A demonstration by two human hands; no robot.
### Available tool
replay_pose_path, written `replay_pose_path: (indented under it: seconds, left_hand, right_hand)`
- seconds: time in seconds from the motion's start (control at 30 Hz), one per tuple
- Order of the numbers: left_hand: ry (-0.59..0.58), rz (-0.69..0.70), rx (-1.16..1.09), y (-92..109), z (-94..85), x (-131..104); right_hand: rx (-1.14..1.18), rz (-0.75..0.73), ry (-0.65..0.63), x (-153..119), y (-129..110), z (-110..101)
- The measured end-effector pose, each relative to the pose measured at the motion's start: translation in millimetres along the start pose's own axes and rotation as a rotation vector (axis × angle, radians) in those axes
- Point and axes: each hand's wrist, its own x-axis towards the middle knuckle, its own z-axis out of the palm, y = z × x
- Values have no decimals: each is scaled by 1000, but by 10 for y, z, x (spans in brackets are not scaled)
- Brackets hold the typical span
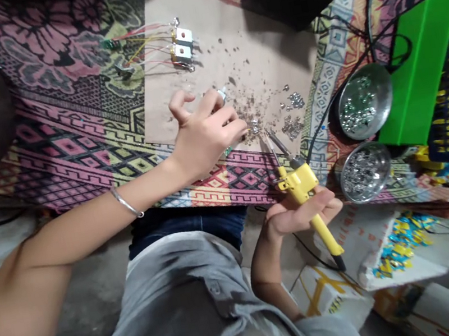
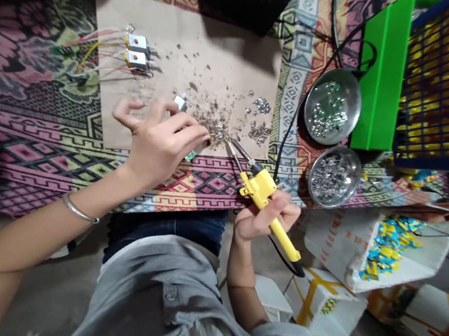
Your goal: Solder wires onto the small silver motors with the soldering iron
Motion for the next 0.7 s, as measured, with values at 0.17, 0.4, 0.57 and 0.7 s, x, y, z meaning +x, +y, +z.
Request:
replay_pose_path:
  seconds: [0.17, 0.4, 0.57, 0.7]
  left_hand:
    - [-14, -5, -1, 2, 6, 9]
    - [-91, 11, 112, 50, -35, 30]
    - [-117, 26, 163, 47, -14, 34]
    - [-64, 53, 134, 6, 39, 28]
  right_hand:
    - [-87, -25, -19, -12, -24, -1]
    - [-35, -79, -47, -28, 63, -37]
    - [-113, -158, -38, -33, 122, -24]
    - [-83, -238, -47, -24, 149, -16]
